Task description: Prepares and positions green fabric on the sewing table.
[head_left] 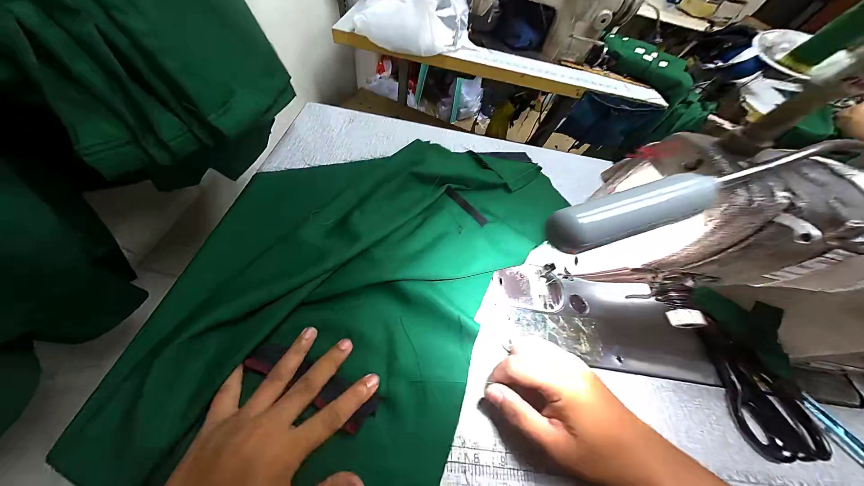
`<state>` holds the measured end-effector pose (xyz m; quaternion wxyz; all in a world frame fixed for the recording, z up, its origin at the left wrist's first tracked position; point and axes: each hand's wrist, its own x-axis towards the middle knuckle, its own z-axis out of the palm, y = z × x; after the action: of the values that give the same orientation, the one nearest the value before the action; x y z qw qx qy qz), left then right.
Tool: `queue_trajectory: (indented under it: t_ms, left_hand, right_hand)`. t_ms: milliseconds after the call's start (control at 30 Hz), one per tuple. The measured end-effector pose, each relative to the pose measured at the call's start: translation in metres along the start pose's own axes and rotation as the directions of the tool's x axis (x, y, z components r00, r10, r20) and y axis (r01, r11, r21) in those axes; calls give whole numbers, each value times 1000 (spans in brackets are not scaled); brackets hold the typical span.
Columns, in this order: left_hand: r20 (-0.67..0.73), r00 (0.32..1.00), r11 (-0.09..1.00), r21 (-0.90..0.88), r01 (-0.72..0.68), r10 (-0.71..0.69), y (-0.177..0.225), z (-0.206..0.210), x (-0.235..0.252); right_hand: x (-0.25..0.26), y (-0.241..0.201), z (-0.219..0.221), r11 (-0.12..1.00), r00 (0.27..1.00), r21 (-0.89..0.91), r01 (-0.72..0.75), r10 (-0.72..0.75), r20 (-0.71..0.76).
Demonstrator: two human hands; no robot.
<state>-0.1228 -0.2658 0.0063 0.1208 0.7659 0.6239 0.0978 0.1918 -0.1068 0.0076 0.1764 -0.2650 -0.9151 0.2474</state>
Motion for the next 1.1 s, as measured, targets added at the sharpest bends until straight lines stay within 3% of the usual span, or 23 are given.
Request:
queue_trajectory:
  t_ms: [133,300,400,500,600,667,733,800,933,1033,1100]
  left_hand:
    - [-72,997,999,41,9,-6,-1,7,-2]
    - [-126,992,998,65,3,6,-4,12,-4]
    - [-221,973,991,127,-38,66,-7,23,-2]
    - [-228,949,976,48,-211,217,2,28,8]
    - [-183,922,932,-61,-357,341,29,36,16]
    - [-208,938,954,-55,-294,277,36,36,13]
    - [-277,954,992,-26,-122,110,30,31,10]
    - [-312,949,999,15,-40,43,18,29,15]
    - [-230,961,988,28,-150,152,-12,15,40]
    - [-180,968,985,5,-175,173,-11,13,44]
    - [-220,960,983,-29,-184,173,-3,14,44]
  right_hand:
    - [1,-4,22,962,944,217,-168,220,-247]
    - [-15,8,4,951,888,231,-204,279,-365]
    - [-9,10,-8,974,945,151,-172,206,-255]
    - [45,-17,-12,995,987,-73,64,-74,-141]
    - [114,-26,20,944,947,-84,318,-313,66]
    - [146,-9,42,936,935,-107,336,-318,155]
    - [161,13,48,952,972,-207,225,-205,111]
    - [158,24,44,941,999,-339,15,-1,42]
    - [141,31,23,858,974,-479,-185,227,31]
    - [118,38,14,783,975,-590,-199,220,-37]
    - [112,30,14,785,992,-607,-124,84,-94]
